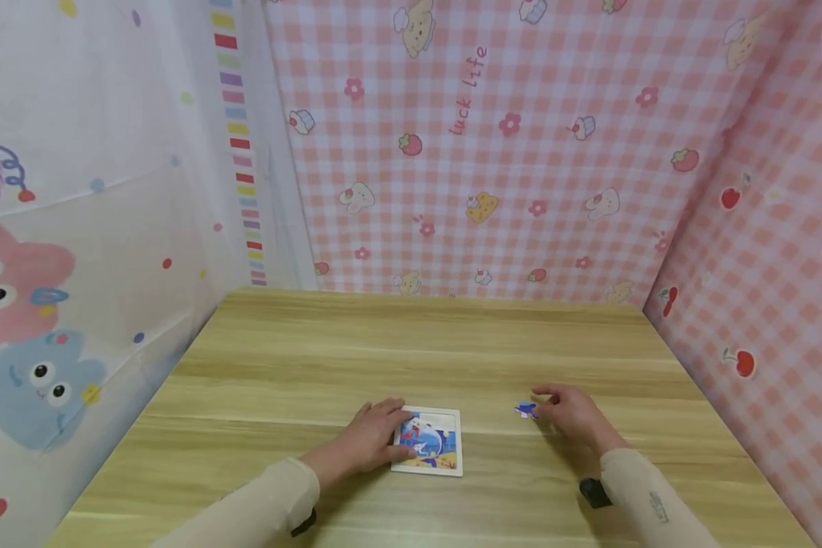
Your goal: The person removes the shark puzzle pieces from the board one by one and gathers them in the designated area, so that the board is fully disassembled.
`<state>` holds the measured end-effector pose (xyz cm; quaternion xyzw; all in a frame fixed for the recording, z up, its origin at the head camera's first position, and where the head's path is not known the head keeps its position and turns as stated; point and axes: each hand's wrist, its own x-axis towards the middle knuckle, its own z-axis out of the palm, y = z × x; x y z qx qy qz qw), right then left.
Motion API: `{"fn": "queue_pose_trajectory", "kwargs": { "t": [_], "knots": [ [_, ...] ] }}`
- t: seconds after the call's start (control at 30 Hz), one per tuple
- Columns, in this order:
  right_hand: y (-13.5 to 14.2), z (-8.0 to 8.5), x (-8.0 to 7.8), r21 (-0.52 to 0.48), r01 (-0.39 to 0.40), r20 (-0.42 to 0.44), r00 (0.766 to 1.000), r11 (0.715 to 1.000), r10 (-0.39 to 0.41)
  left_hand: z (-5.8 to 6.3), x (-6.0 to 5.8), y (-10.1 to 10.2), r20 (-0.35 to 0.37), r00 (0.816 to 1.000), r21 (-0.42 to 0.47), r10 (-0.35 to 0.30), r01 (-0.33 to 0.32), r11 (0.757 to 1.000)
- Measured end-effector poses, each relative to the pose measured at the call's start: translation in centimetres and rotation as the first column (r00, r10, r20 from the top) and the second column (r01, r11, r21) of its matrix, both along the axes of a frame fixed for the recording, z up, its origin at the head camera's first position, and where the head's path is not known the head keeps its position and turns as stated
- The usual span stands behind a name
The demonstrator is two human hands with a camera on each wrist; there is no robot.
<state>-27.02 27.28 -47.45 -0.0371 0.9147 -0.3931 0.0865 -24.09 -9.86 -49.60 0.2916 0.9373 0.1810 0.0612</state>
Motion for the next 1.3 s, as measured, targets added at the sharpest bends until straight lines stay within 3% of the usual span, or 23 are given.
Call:
{"fn": "queue_pose_trajectory", "kwargs": {
  "t": [0.27, 0.43, 0.73, 1.0, 1.3],
  "knots": [
    [-4.4, 0.6, -0.3, -0.096, 0.012, -0.039, 0.999, 0.995, -0.016, 0.3, -0.2, 0.1, 0.006, 1.0, -0.029, 0.028, -0.028, 0.999],
    [-8.7, 0.3, -0.2, -0.12, 0.038, 0.013, 0.999, 0.992, -0.037, 0.2, -0.2, 0.2, 0.014, 0.999, -0.039, 0.048, -0.048, 0.998],
    [-15.0, -0.2, 1.2, -0.239, 0.009, 0.084, 0.996, 0.971, 0.011, -0.5, -0.5, -0.6, -0.015, 0.997, -0.008, 0.074, -0.074, 0.997],
    [-17.3, -1.2, 2.1, -0.239, -0.001, 0.069, 0.997, 0.971, 0.018, -0.4, -1.0, -0.9, -0.02, 0.998, 0.012, 0.066, -0.065, 0.998],
    [-18.1, -1.5, 2.3, -0.15, -0.035, 0.056, 0.997, 0.988, 0.044, -0.1, -0.7, -1.3, 0.012, 0.998, 0.009, 0.066, -0.067, 0.998]
  ]
}}
